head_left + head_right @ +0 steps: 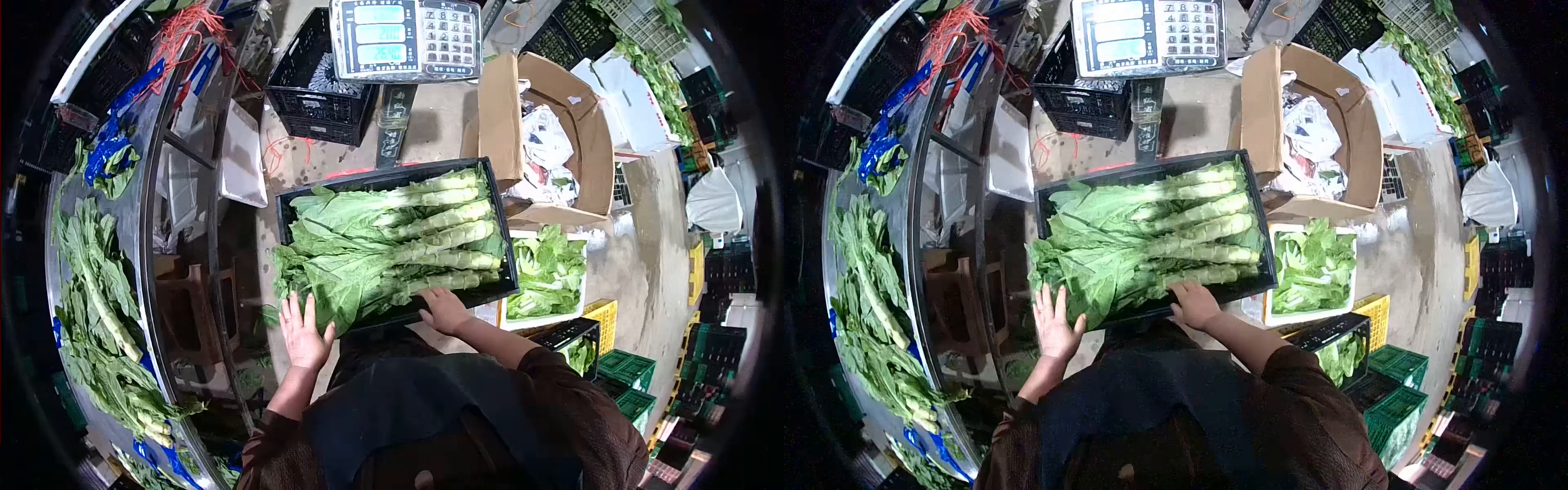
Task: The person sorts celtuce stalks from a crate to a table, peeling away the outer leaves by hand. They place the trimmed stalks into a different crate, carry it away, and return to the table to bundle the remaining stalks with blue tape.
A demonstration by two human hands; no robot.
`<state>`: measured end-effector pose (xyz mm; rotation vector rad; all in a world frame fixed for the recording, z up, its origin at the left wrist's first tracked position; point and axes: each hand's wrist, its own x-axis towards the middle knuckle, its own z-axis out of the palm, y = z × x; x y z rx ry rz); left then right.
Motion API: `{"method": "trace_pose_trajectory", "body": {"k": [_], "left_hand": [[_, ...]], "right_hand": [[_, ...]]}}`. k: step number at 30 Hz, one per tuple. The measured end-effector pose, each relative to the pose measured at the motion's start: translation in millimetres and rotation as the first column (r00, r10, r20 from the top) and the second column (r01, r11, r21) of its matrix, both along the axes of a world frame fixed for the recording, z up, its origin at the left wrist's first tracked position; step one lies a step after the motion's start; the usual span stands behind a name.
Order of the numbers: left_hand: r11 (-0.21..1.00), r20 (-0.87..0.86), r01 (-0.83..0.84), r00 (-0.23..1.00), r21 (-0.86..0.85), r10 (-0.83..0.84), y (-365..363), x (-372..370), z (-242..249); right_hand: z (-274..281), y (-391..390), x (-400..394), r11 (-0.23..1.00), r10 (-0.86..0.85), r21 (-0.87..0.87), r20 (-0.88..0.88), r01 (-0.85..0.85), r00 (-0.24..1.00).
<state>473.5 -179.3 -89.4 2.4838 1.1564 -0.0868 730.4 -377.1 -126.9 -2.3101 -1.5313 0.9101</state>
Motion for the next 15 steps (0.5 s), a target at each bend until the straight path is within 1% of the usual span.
{"method": "trace_pose_trajectory", "body": {"k": [1, 3, 5, 6, 7, 8, 9, 10, 12, 14, 15], "left_hand": [[0.999, 0.014, -0.001, 1.000, 0.033, 0.001, 6, 1, -5], [0.996, 0.032, -0.007, 0.999, 0.090, 0.004, 16, 5, -14], [0.995, 0.027, -0.002, 1.000, 0.103, -0.001, 25, 14, -19], [0.994, 0.053, 0.011, 0.998, 0.108, -0.017, 28, 18, -23], [0.994, 0.050, 0.023, 0.998, 0.105, -0.028, 29, 22, -27], [0.994, 0.032, 0.041, 0.998, 0.098, -0.045, 29, 25, -29], [0.995, 0.009, 0.062, 0.998, 0.084, -0.062, 27, 28, -33], [0.994, -0.010, 0.078, 0.997, 0.081, -0.078, 26, 30, -37], [0.995, -0.056, 0.097, 0.994, -0.007, -0.097, 20, 29, -53], [0.995, -0.100, 0.103, 0.990, 0.001, -0.102, 11, 27, -57], [0.993, -0.122, 0.114, 0.986, -0.004, -0.114, 10, 26, -58]], "right_hand": [[-3, 1, 5, 1.000, 0.004, -0.006, 0.003, -0.004, 1.000], [-12, 6, 20, 0.994, -0.026, 0.107, 0.081, 0.017, 0.996], [-1, 27, 41, 0.989, -0.130, 0.081, 0.111, 0.122, 0.985], [-26, 33, 66, 0.986, -0.066, 0.162, 0.188, 0.036, 0.980], [-33, 52, 84, 0.993, -0.073, -0.068, 0.280, 0.096, 0.957], [-40, 63, 100, 1.000, 0.002, -0.007, 0.454, 0.001, 0.891], [-63, 71, 119, 0.988, -0.088, 0.153, 0.522, 0.008, 0.848], [-53, 93, 131, 0.994, -0.099, 0.011, 0.485, 0.107, 0.869], [-72, 107, 153, 0.996, -0.045, 0.085, 0.585, -0.006, 0.810], [-94, 119, 168, 0.994, 0.101, -0.098, 0.578, -0.054, 0.810], [-95, 124, 167, 0.997, 0.073, -0.068, 0.591, -0.041, 0.803]]}}
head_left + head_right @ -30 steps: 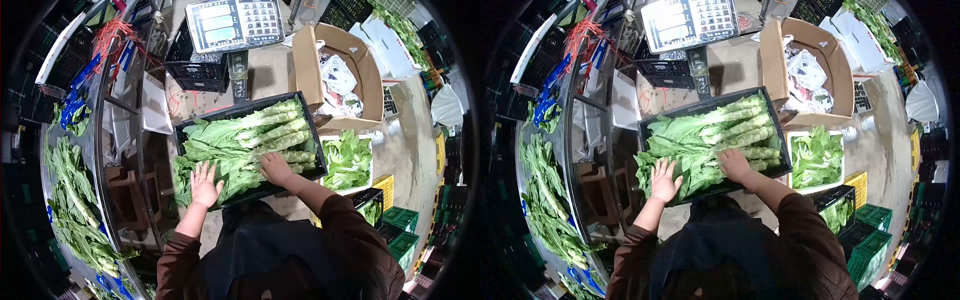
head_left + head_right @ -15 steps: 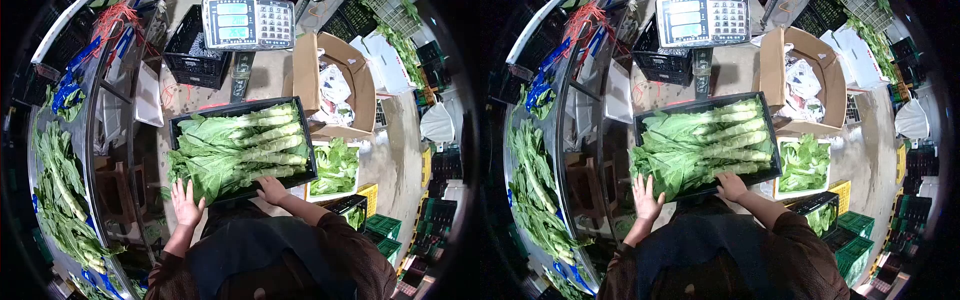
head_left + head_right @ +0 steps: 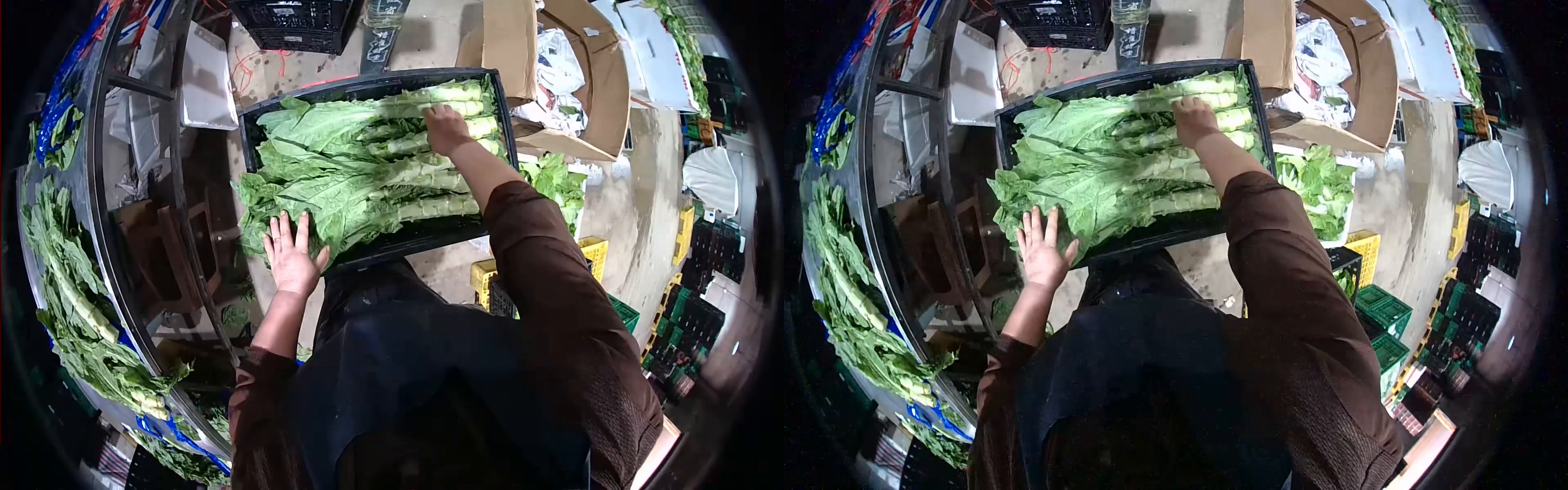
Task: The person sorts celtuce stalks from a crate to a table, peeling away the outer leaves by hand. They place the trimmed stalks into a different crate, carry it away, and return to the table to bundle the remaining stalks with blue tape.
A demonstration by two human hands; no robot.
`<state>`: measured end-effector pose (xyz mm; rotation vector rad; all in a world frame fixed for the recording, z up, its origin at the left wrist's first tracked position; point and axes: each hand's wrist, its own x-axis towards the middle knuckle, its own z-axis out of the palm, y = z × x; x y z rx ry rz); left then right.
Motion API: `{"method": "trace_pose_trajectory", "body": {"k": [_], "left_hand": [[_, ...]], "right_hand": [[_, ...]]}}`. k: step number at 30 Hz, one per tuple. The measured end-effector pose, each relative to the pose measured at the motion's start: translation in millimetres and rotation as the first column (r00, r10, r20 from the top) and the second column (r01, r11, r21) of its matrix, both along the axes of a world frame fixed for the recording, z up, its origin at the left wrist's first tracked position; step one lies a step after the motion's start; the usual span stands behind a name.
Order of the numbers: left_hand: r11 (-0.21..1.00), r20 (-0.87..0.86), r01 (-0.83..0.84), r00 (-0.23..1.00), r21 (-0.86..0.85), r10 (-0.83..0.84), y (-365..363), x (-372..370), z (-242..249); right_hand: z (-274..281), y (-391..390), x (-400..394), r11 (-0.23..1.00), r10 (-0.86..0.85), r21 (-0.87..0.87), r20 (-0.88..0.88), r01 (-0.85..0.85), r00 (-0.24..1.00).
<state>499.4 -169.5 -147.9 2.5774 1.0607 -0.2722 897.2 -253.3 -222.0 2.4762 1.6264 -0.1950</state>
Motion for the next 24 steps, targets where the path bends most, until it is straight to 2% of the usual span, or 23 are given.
{"method": "trace_pose_trajectory", "body": {"k": [4, 7, 9, 10, 12, 13, 14, 16, 17, 20, 21, 22, 24], "left_hand": [[0.999, -0.031, 0.036, 0.999, -0.035, -0.037, 0, -2, -3], [0.997, -0.048, 0.062, 0.997, -0.049, -0.065, 0, -2, -10], [0.997, -0.086, 0.041, 0.995, -0.066, -0.047, -1, 1, -20], [0.997, -0.101, 0.030, 0.994, -0.071, -0.037, -1, 4, -24], [0.998, -0.100, 0.010, 0.995, -0.070, -0.017, 0, 7, -31], [0.997, -0.122, 0.010, 0.992, -0.073, -0.019, 0, 9, -35], [0.997, -0.149, 0.004, 0.989, -0.081, -0.016, 1, 11, -38], [0.996, -0.199, 0.005, 0.980, -0.094, -0.024, 5, 16, -45], [0.996, -0.187, 0.000, 0.982, -0.092, -0.017, 7, 16, -48], [0.973, -0.230, -0.008, 0.972, -0.232, -0.047, 26, 21, -60], [0.976, -0.264, 0.003, 0.962, -0.219, -0.062, 29, 22, -64], [0.972, -0.289, 0.004, 0.955, -0.235, -0.073, 33, 25, -58], [0.960, -0.300, 0.008, 0.949, -0.278, -0.095, 37, 26, -42]], "right_hand": [[-14, 20, 0, 0.995, -0.020, 0.096, 0.071, 0.013, 0.997], [-27, 37, 0, 1.000, -0.013, 0.025, 0.087, 0.011, 0.996], [-29, 44, 5, 0.999, -0.036, -0.023, 0.014, 0.037, 0.999], [-23, 41, 5, 0.999, -0.021, 0.043, -0.002, 0.021, 1.000], [-12, 47, 8, 0.997, 0.049, -0.052, 0.011, -0.049, 0.999], [-6, 45, 8, 0.993, 0.087, 0.079, 0.044, -0.090, 0.995], [-1, 47, 7, 0.992, 0.096, 0.078, 0.041, -0.099, 0.994], [36, 56, 4, 0.999, 0.032, -0.017, -0.056, -0.033, 0.998], [59, 58, 0, 0.999, 0.049, 0.014, -0.072, -0.048, 0.996], [100, 50, -6, 0.996, 0.083, 0.020, 0.005, -0.083, 0.997], [104, 38, -6, 0.985, 0.120, 0.122, 0.007, -0.120, 0.993], [124, 30, -15, 0.985, 0.127, 0.112, 0.018, -0.129, 0.992], [136, 5, -27, 0.949, 0.120, 0.295, -0.001, -0.114, 0.993]]}}
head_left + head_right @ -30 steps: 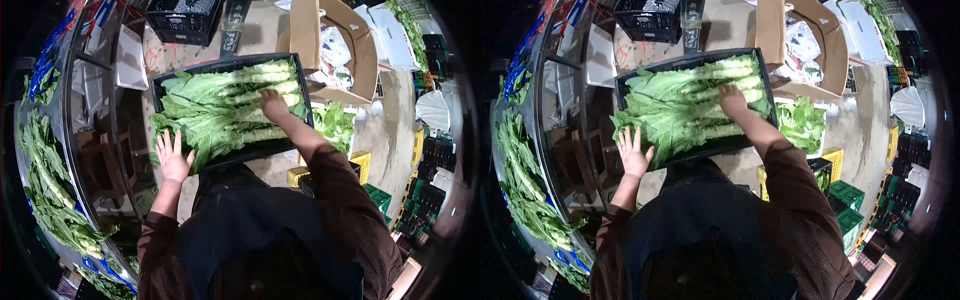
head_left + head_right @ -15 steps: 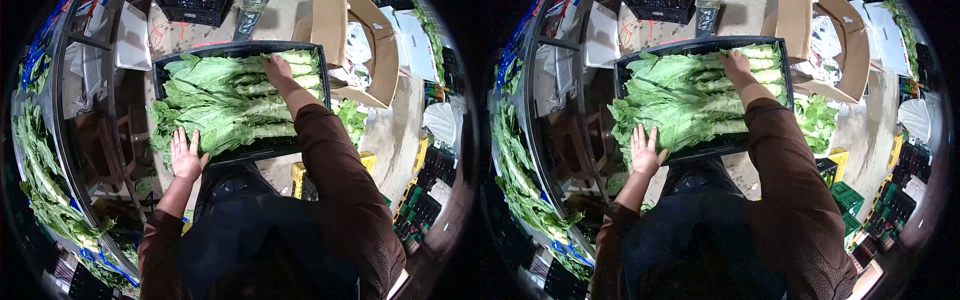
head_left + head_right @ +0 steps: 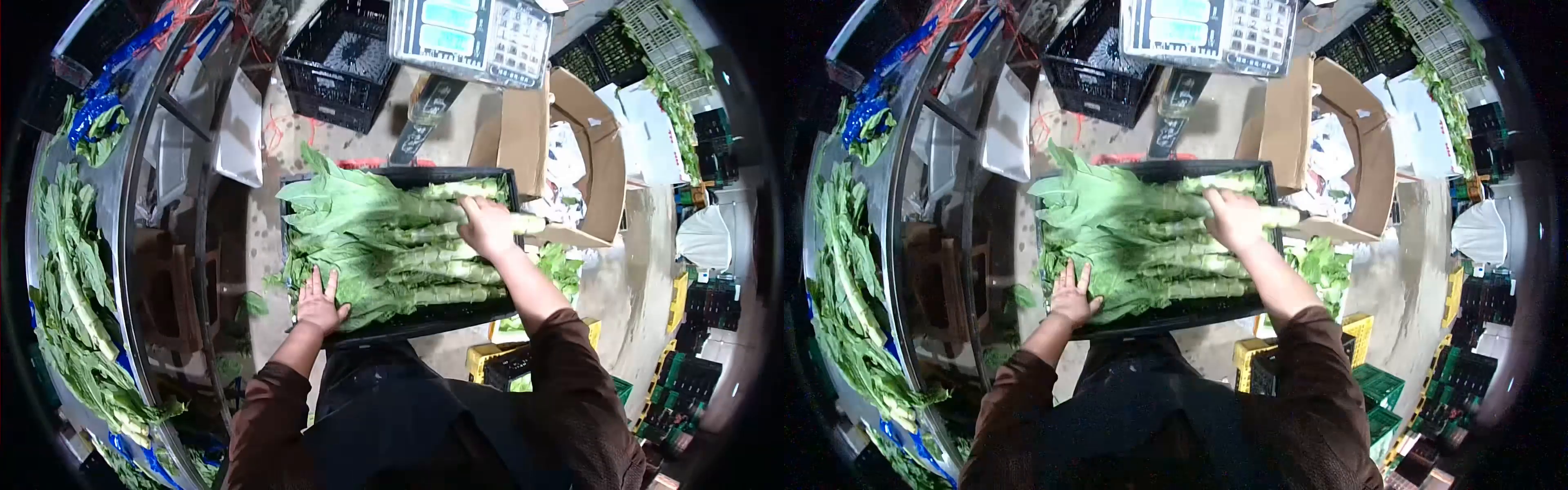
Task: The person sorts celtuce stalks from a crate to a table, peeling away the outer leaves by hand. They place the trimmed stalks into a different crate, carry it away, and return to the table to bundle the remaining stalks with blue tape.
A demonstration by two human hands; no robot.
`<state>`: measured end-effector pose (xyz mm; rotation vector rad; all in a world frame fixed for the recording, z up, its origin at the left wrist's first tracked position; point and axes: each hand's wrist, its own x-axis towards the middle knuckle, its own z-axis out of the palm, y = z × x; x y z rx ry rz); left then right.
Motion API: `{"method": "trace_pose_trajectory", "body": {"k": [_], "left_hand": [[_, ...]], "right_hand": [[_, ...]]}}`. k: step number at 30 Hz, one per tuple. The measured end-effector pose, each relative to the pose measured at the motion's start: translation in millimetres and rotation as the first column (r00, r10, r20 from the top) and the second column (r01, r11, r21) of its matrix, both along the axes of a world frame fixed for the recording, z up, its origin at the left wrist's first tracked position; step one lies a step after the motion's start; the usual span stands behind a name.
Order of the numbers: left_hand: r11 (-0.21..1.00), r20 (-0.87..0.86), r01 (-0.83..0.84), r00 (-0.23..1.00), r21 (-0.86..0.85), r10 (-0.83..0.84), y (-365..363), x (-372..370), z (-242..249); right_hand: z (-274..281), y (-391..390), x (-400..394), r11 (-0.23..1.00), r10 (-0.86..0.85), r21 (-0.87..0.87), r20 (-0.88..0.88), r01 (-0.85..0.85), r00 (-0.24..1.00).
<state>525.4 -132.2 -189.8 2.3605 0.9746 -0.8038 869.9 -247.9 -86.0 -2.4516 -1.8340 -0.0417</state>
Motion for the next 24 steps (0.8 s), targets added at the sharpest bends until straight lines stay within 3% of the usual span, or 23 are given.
{"method": "trace_pose_trajectory", "body": {"k": [3, 5, 6, 8, 9, 10, 11, 12, 13, 15, 16, 17, 18, 19, 20, 24], "left_hand": [[0.998, 0.185, -0.048, 0.981, -0.026, 0.052, 1, -8, 17], [0.996, 0.259, -0.016, 0.966, 0.085, -0.006, -6, -8, 42], [0.994, 0.334, 0.004, 0.942, 0.106, -0.039, -11, -8, 58], [0.999, 0.447, 0.013, 0.894, -0.050, 0.011, -22, -4, 86], [0.975, 0.478, -0.015, 0.870, -0.222, 0.122, -27, -1, 102], [0.976, 0.473, -0.011, 0.873, -0.217, 0.115, -31, 2, 110], [0.865, 0.525, -0.032, 0.783, -0.500, 0.332, -34, 5, 115], [0.675, 0.497, -0.004, 0.675, -0.737, 0.546, -36, 7, 121], [0.516, 0.405, 0.021, 0.648, -0.856, 0.645, -36, 11, 130], [0.332, 0.342, 0.121, 0.549, -0.936, 0.763, -43, 13, 125], [0.065, 0.086, 0.059, 0.513, -0.996, 0.854, -46, 11, 147], [0.188, 0.222, 0.118, 0.456, -0.975, 0.862, -49, 11, 141], [0.311, 0.354, 0.170, 0.390, -0.935, 0.850, -51, 12, 137], [0.263, 0.302, 0.165, 0.295, -0.951, 0.906, -56, 10, 139], [0.265, 0.303, 0.162, 0.295, -0.951, 0.906, -56, 5, 137], [0.248, 0.268, 0.102, 0.419, -0.963, 0.868, -56, -7, 140]], "right_hand": [[25, -36, -31, 0.976, -0.196, 0.053, -0.179, 0.209, 0.964], [28, -57, -56, 0.949, -0.252, 0.123, -0.259, 0.291, 0.932], [35, -60, -71, 0.936, -0.280, 0.094, -0.390, 0.340, 0.877], [50, -60, -106, 0.897, -0.321, 0.045, -0.616, 0.440, 0.719], [45, -58, -119, 0.907, -0.251, 0.108, -0.640, 0.408, 0.726], [46, -54, -132, 0.925, -0.232, 0.064, -0.685, 0.374, 0.691], [50, -49, -144, 0.941, -0.217, 0.021, -0.727, 0.337, 0.652], [57, -43, -156, 0.950, -0.188, 0.005, -0.789, 0.311, 0.585], [58, -38, -165, 0.972, -0.129, 0.018, -0.795, 0.235, 0.592], [59, -31, -179, 0.993, 0.018, 0.080, -0.825, 0.085, 0.565], [57, -31, -184, 0.994, 0.076, 0.107, -0.802, 0.019, 0.592], [55, -33, -188, 0.990, 0.134, 0.132, -0.777, -0.049, 0.615], [50, -34, -193, 0.993, 0.107, 0.051, -0.786, -0.109, 0.609], [46, -36, -197, 0.993, 0.109, 0.053, -0.787, -0.110, 0.607], [42, -38, -200, 0.991, 0.128, 0.076, -0.796, -0.112, 0.591], [48, -40, -203, 0.987, 0.122, 0.051, -0.846, -0.150, 0.519]]}}
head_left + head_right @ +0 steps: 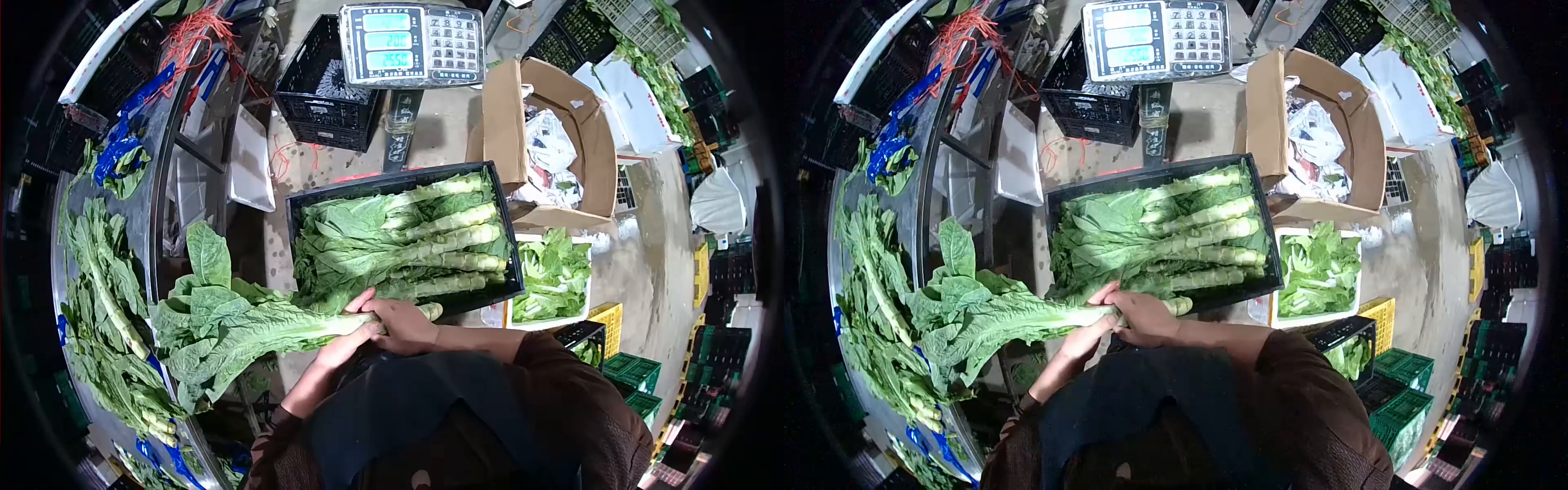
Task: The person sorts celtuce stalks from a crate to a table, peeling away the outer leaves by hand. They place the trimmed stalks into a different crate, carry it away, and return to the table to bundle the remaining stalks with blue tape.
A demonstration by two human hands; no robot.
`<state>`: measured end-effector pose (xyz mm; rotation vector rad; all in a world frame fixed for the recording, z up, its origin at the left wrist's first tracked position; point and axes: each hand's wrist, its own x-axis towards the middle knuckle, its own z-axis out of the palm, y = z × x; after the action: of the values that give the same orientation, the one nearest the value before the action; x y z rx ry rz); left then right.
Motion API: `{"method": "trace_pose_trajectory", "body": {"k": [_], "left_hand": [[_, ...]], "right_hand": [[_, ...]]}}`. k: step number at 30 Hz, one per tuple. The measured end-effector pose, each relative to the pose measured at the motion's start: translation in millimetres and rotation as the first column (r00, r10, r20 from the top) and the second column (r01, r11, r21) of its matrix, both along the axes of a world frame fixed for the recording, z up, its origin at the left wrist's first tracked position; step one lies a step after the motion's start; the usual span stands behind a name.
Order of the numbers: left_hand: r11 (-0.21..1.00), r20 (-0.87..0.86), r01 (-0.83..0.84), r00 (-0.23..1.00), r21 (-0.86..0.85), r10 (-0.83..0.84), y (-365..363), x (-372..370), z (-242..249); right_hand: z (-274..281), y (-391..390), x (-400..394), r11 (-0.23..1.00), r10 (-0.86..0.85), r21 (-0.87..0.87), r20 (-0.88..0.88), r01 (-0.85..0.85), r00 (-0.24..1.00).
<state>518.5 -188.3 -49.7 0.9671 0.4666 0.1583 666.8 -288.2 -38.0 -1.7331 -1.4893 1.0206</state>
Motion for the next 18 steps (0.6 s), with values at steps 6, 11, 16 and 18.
{"method": "trace_pose_trajectory", "body": {"k": [6, 11, 16, 18], "left_hand": [[0.997, -0.083, -0.048, 0.995, 0.057, 0.053, -8, -5, -8], [0.931, -0.071, -0.344, 0.939, -0.125, 0.337, -17, -14, -19], [0.796, -0.275, -0.572, 0.811, -0.196, 0.515, -7, -53, -16], [0.769, -0.293, -0.601, 0.792, -0.217, 0.536, -7, -70, -21]], "right_hand": [[-12, 0, 2, 0.997, 0.060, 0.040, -0.053, -0.058, 0.997], [-8, 3, 24, 0.991, 0.132, 0.014, -0.059, -0.131, 0.990], [-82, 0, 83, 0.951, 0.064, -0.301, 0.403, 0.066, 0.913], [-123, -3, 110, 0.908, 0.185, -0.402, 0.634, 0.115, 0.751]]}}
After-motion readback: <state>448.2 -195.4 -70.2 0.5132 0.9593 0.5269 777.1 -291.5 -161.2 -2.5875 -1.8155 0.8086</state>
